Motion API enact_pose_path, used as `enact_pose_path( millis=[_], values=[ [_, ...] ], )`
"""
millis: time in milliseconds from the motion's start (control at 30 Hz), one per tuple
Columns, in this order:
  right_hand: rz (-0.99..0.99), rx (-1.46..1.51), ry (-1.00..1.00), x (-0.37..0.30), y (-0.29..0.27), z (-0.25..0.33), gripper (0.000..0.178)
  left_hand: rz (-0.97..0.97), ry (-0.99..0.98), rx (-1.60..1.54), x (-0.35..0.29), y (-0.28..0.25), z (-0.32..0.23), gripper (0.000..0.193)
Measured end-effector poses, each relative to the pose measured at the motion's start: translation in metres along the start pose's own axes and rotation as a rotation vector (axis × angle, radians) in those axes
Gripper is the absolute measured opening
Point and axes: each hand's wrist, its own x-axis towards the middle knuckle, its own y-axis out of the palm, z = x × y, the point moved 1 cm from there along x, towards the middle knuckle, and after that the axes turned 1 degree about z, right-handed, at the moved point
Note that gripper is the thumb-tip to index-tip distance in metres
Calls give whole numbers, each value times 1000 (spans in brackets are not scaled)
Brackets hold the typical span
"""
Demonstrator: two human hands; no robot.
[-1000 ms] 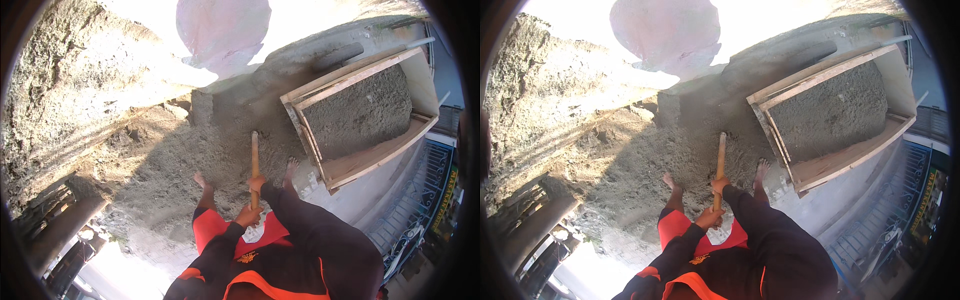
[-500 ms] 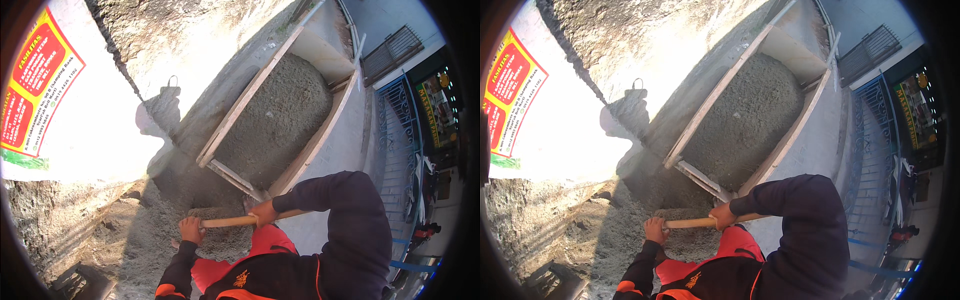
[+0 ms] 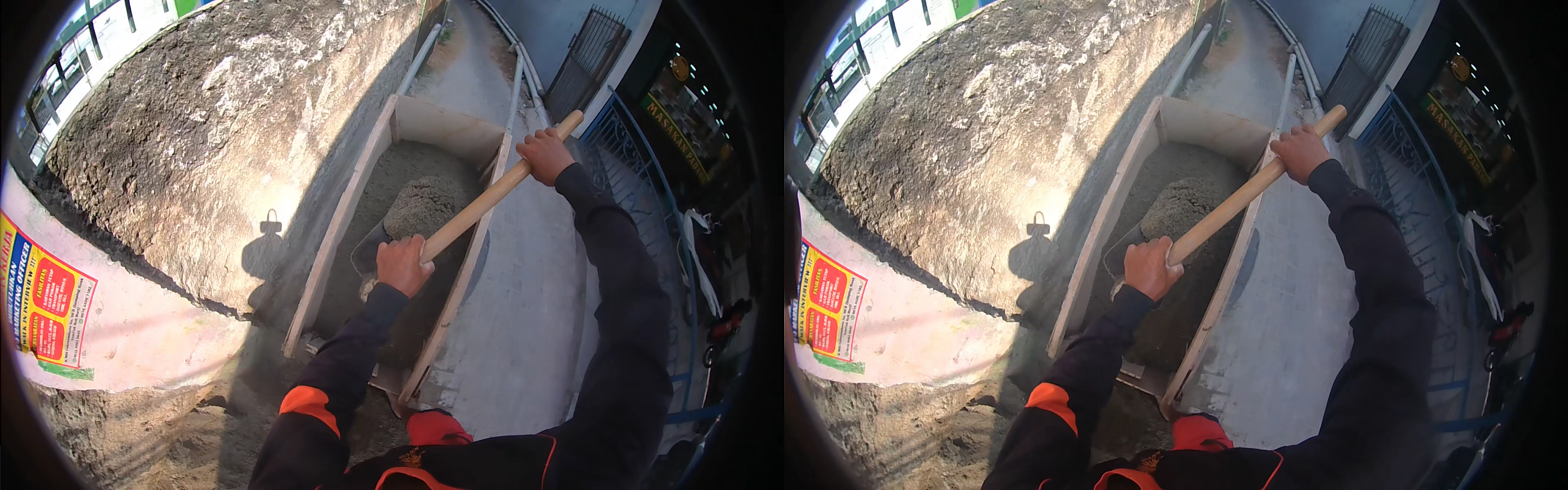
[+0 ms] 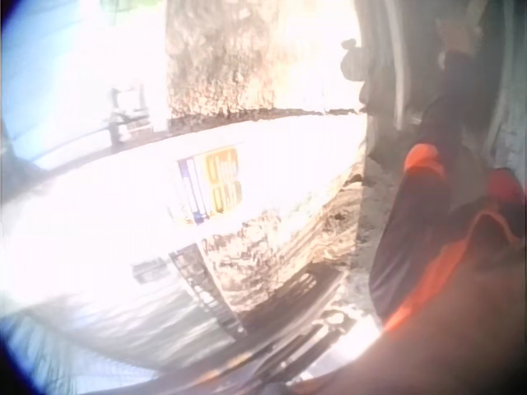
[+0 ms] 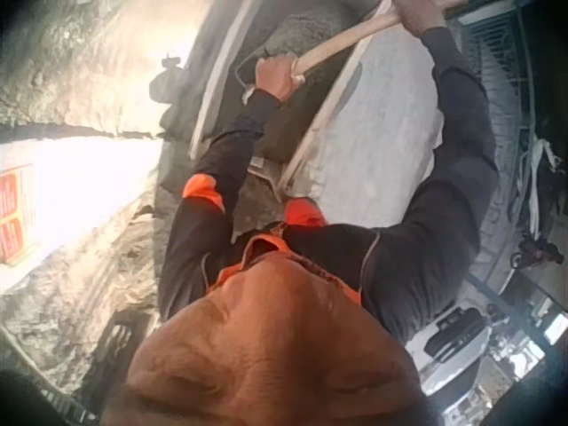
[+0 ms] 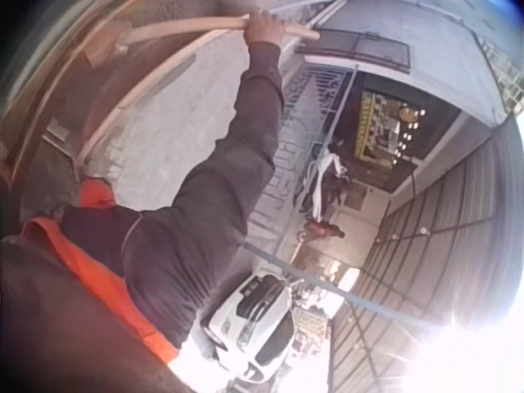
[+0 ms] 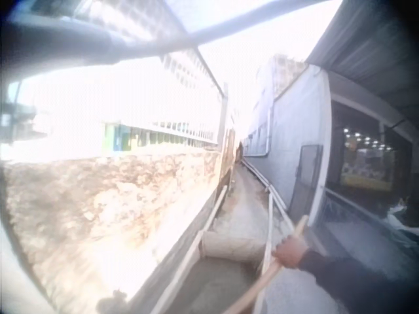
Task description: The person uses a hoe to mix a pile of wet mortar on the ground and then pulls the mixture into a wooden trough.
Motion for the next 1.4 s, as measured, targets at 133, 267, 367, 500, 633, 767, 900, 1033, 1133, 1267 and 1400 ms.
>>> enact_pose_path(
  millis=[133,267,367,500,633,767,900,1033,1133,1267,1400],
  values=[
    [193,100,-16,-55,13,33,22,124,18,24,-47,-8,-21,38],
    [750,612,-478,-94,14,212,37,386,-45,79,-190,-33,25,35],
    [938,1095,-607,-152,32,368,39,503,-100,94,-301,-34,48,34],
    [1249,1449,-291,-218,25,511,37,259,-319,61,-432,5,80,39],
    [1527,1526,15,-240,70,686,35,61,-801,-123,-553,36,84,40],
    [1390,1717,355,-198,96,829,32,88,-1483,-1094,-614,60,79,49],
    [1097,1680,577,-90,110,935,27,46,-1713,-1348,-645,98,133,38],
    [846,1743,614,-8,160,1034,35,-15,-1557,-963,-688,102,267,35],
    [770,1738,709,0,212,1071,38,107,-1451,-796,-697,83,309,37],
    [1282,1634,637,-91,158,1145,47,243,-1597,-613,-781,39,256,43],
    [1456,1377,728,-207,153,1154,62,376,-1719,-710,-835,17,179,45]
  ],
)
